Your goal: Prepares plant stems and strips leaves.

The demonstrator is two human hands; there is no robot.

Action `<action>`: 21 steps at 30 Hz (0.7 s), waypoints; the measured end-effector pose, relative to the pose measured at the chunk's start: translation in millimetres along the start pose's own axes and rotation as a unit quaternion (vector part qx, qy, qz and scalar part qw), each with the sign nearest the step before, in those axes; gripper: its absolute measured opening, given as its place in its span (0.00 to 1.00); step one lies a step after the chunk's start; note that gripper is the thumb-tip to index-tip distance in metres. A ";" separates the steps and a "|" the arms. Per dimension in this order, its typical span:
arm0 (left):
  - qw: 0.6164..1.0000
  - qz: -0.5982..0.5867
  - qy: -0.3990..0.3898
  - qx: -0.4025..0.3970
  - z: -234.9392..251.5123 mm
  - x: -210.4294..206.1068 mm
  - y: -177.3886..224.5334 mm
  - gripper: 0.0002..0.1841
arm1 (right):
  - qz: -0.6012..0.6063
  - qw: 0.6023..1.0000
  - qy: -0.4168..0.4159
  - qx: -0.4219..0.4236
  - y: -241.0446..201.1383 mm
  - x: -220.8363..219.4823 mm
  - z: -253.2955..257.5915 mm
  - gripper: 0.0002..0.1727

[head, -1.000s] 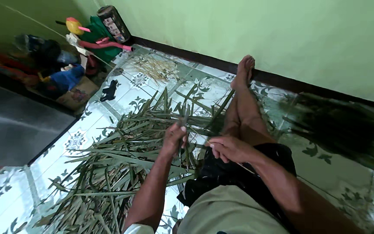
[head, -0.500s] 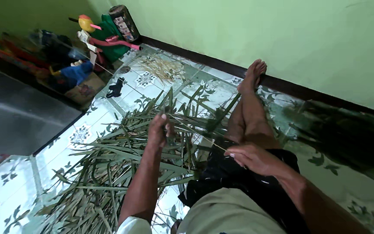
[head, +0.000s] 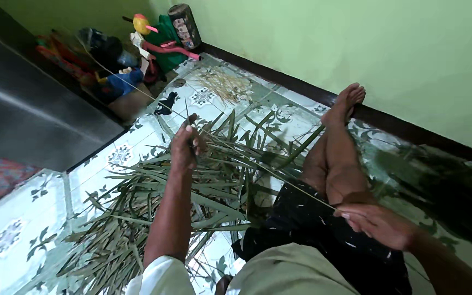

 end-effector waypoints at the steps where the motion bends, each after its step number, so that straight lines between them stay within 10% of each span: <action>1: 1.000 0.003 0.001 -0.009 0.8 1.9 5.9 0.20 | -0.002 1.000 0.000 0.005 3.3 1.9 -3.2 0.19; 13: 0.991 0.060 0.059 -0.102 8.8 34.9 74.1 0.16 | -0.132 0.980 0.080 0.128 61.3 15.2 -38.7 0.13; 16: 0.988 0.072 0.072 -0.114 9.2 44.3 87.9 0.13 | -0.056 0.993 0.089 -0.061 87.9 16.4 -45.0 0.12; 21: 0.982 0.086 0.083 -0.145 11.3 62.5 109.4 0.09 | -0.062 0.951 -0.015 -0.301 -26.8 47.9 -52.7 0.22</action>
Point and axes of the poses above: each hand's wrist, its own z-axis towards the middle knuckle, its own x-axis out of the back of the hand, y = z × x, the point moved 4 cm from there along z, towards the middle knuckle, and after that the axes turned 3 degrees about x, right-handed, at the moved point
